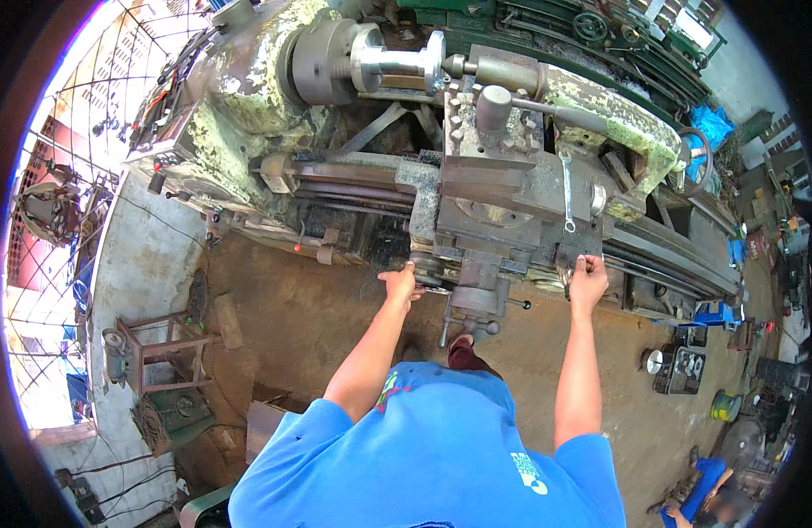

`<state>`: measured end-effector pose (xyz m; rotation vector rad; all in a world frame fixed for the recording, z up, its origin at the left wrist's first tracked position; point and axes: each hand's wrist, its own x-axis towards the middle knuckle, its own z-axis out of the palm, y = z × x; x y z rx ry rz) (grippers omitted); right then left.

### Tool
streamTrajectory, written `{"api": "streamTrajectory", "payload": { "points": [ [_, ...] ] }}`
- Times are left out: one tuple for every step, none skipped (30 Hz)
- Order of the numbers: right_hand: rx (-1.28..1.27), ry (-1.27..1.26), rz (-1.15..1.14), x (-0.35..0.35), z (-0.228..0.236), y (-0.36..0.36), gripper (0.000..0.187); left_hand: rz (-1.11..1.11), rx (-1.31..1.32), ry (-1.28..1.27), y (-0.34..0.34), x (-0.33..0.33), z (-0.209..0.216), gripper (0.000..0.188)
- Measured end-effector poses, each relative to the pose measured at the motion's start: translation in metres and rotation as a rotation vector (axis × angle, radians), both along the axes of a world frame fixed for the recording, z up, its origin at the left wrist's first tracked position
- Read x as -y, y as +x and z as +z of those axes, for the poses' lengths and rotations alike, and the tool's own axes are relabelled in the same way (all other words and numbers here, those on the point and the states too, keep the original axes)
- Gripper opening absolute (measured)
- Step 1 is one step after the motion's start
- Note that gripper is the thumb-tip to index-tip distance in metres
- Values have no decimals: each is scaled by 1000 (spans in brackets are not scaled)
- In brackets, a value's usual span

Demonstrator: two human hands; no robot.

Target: The person operates a metal lathe, turning the handwheel to advance the cutting tool and using a wrench to adjust the chuck. The person repeatedly positions the tool and makes small cuts on the rotating workpiece.

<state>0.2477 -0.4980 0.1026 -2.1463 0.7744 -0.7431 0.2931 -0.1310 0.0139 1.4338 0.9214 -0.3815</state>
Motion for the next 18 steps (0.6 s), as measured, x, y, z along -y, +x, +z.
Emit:
{"api": "streamTrajectory", "payload": {
  "points": [
    [-23,31,2,0,-1,0,15,18,-42,4,1,2,-3,107],
    [-5,40,3,1,-2,0,14,48,-47,31,4,3,-7,77],
    [24,53,1,1,-4,1,14,65,-29,35,5,4,-11,73],
    [39,70,-2,2,-5,1,14,84,-20,37,6,4,-16,69],
    [20,95,-25,2,-6,2,14,105,-9,38,7,3,-20,65],
    [50,121,1,3,-7,2,14,108,-1,67,7,3,-23,61],
    [42,158,5,3,-7,2,13,111,7,96,7,2,-25,56],
    [34,195,9,3,-7,2,13,114,5,108,7,2,-27,52],
    [40,194,12,3,-7,2,12,97,12,126,7,1,-27,49],
    [43,192,15,3,-7,1,12,80,8,124,7,0,-27,46],
    [45,189,18,2,-7,1,12,71,-10,122,6,0,-26,44],
    [14,190,8,2,-7,1,11,57,-4,119,6,-1,-25,44],
    [31,197,16,2,-7,1,11,52,-10,115,6,-2,-24,44],
    [30,203,17,3,-7,1,11,51,-21,105,6,-2,-23,43],
    [25,192,17,3,-7,1,11,41,-17,102,5,-3,-22,43],
    [26,205,26,4,-7,1,11,37,-17,94,5,-3,-20,43],
    [20,201,34,4,-8,1,11,31,-17,85,6,-4,-19,43],
    [13,197,41,5,-9,1,11,33,-19,97,6,-4,-18,43]
  ]
}}
